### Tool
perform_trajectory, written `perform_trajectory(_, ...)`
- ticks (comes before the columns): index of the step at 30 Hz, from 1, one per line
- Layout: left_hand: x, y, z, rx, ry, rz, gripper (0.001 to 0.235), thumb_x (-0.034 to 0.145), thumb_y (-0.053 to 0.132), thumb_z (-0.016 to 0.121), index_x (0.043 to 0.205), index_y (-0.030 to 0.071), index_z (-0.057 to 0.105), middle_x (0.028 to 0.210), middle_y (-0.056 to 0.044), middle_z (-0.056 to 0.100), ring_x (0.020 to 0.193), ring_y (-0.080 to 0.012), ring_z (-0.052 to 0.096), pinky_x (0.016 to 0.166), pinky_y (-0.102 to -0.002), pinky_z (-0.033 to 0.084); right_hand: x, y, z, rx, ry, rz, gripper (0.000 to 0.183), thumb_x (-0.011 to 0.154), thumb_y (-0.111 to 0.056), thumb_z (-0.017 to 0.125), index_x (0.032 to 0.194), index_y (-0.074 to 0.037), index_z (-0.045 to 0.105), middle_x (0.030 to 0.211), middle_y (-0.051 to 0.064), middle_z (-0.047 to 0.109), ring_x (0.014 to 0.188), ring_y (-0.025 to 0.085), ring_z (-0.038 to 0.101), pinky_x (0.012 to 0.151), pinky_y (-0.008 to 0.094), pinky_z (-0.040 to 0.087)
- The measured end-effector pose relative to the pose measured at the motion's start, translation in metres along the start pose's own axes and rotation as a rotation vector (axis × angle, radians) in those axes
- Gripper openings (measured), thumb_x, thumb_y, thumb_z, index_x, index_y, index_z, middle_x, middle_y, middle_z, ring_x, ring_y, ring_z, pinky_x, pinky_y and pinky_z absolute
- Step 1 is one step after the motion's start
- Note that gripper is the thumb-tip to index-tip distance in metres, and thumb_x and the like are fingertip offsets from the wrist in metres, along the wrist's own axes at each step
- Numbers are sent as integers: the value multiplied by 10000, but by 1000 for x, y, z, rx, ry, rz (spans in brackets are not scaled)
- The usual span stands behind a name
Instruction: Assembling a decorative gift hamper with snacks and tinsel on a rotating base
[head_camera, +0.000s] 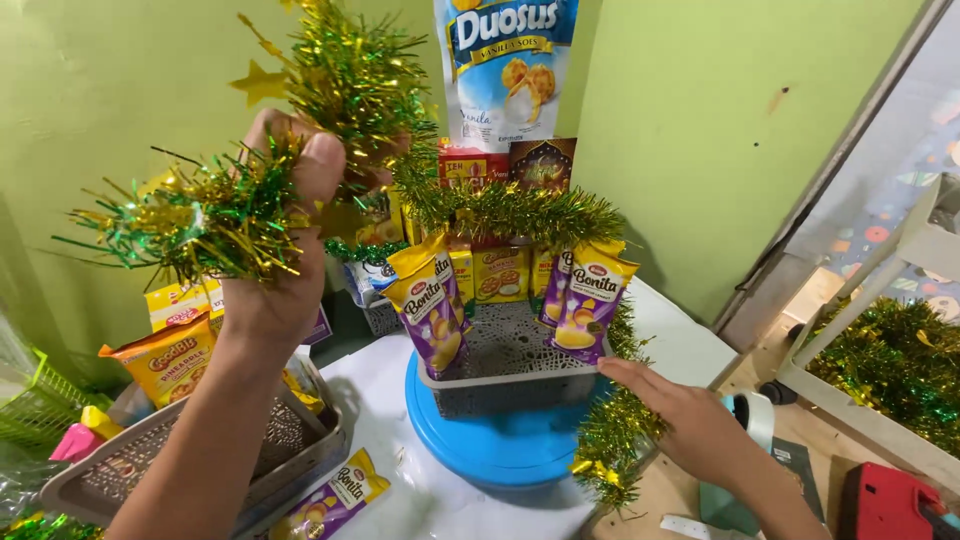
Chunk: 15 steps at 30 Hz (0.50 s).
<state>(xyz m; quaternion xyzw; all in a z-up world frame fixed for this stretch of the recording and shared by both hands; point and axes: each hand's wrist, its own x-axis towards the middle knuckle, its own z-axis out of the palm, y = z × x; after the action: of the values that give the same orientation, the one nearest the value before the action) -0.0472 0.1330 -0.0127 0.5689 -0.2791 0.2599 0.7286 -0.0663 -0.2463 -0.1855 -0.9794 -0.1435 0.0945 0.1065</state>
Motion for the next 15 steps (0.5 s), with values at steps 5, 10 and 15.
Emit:
perform_trajectory(5, 1, 33, 11, 377, 24, 16, 275, 986, 421, 567, 982, 169, 456, 950, 11, 543, 870, -125, 709, 675, -257, 552, -4, 23, -7, 194, 106, -180, 1116, 520, 174, 441, 1494, -371, 459, 1642, -178, 419, 1501, 118, 454, 1007, 378, 485)
perform_trajectory(10, 30, 39, -1, 340, -30, 143, 313, 1059, 407, 458, 854, 223, 308, 911, 53, 331, 864, -106, 379, 840, -274, 426, -25, 48, -47, 406, 495, -344, 573, 817, -152, 760, 1379, -147, 648, 1447, 63, 664, 1355, 225, 612, 1218, 400, 378)
perform_trajectory(15, 85, 33, -39, 7, -191, 307, 342, 1082, 472, 517, 1250, 195, 627, 1254, -45, 699, 1217, -256, 733, 1097, -465, 708, -55, 27, -120, 653, 864, -158, 640, 716, 33, 700, 1346, 20, 593, 1368, 165, 647, 1238, 256, 622, 1060, 377, 500)
